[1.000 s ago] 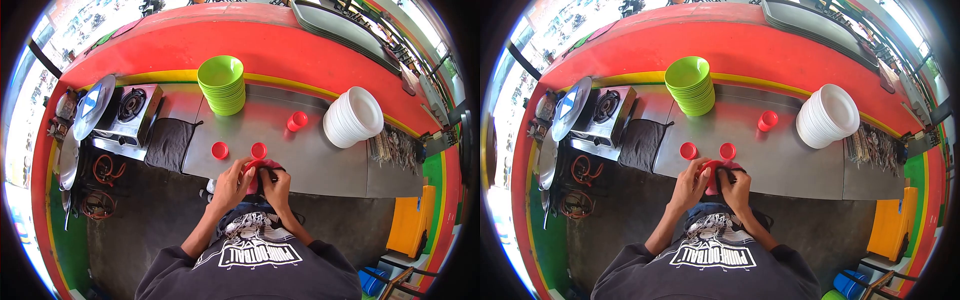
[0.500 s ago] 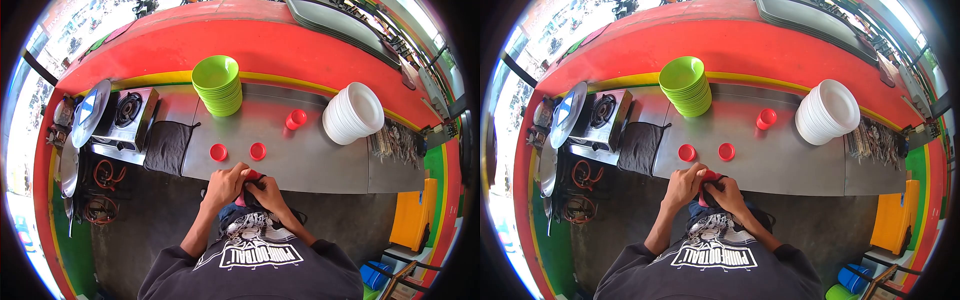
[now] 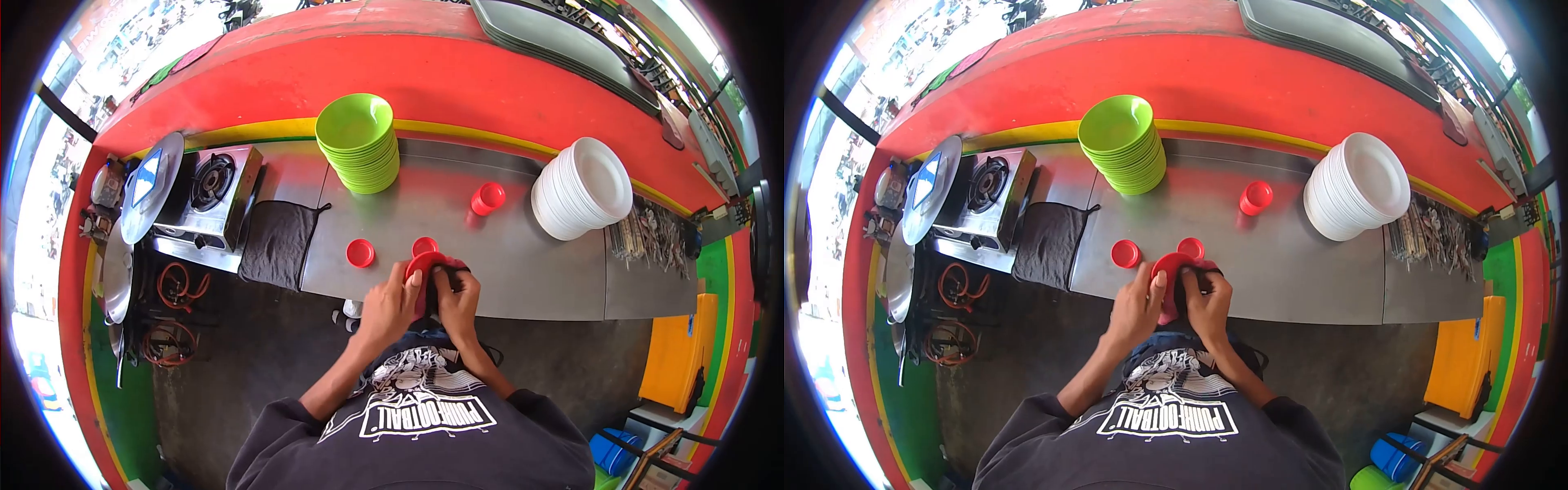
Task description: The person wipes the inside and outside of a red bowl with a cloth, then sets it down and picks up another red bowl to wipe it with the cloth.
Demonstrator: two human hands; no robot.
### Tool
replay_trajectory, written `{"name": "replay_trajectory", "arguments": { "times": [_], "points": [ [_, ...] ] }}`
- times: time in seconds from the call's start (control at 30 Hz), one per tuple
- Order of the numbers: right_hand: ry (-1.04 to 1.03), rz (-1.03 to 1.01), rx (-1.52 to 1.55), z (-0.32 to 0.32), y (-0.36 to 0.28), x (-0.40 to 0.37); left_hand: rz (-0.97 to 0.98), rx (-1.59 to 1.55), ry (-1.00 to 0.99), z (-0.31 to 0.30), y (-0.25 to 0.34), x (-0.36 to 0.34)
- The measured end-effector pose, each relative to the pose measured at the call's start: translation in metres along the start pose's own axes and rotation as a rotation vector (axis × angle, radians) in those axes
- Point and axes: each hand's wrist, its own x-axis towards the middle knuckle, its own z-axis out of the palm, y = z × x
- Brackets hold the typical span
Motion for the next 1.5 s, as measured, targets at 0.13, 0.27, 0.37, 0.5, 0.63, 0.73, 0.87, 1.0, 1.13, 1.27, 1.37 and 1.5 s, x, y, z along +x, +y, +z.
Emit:
{"name": "replay_trajectory", "arguments": {
  "times": [0.13,0.27,0.37,0.5,0.63,0.73,0.87,1.0,1.13,1.27,1.37,1.5],
  "points": [
    [-0.075,0.066,-0.047,-0.004,0.012,-0.004,-0.071,-0.115,0.056,0.011,-0.007,0.001],
    [-0.179,0.113,-0.079,-0.002,0.013,-0.011,0.031,0.017,0.012,-0.004,-0.014,0.015],
    [-0.184,0.1,-0.049,-0.003,0.006,-0.009,0.144,0.171,-0.103,-0.019,-0.016,0.026],
    [-0.135,-0.041,-0.114,-0.004,0.007,-0.006,0.262,0.364,-0.259,-0.035,-0.01,0.032],
    [-0.064,-0.145,-0.195,-0.006,0.003,-0.001,0.21,0.274,-0.239,-0.032,-0.007,0.03],
    [0.06,-0.119,-0.083,-0.005,0.011,0.003,0.123,-0.027,-0.063,-0.002,-0.011,0.016],
    [0.078,-0.103,-0.078,-0.001,0.009,0.001,-0.095,-0.221,-0.037,0.015,-0.007,0.007],
    [-0.061,-0.055,-0.187,-0.009,0.013,0.0,-0.009,-0.014,-0.133,0.0,-0.017,0.013],
    [-0.131,-0.111,-0.222,-0.011,0.023,-0.003,0.142,0.18,-0.329,-0.026,-0.021,0.022],
    [-0.17,-0.207,-0.264,-0.015,0.018,-0.002,0.176,0.256,-0.456,-0.034,-0.018,0.023],
    [-0.115,-0.148,-0.219,-0.015,0.011,0.001,0.17,0.124,-0.373,-0.028,-0.015,0.022],
    [0.081,-0.16,-0.117,-0.011,0.009,0.006,0.027,-0.194,-0.147,0.001,-0.001,0.007]
  ]
}}
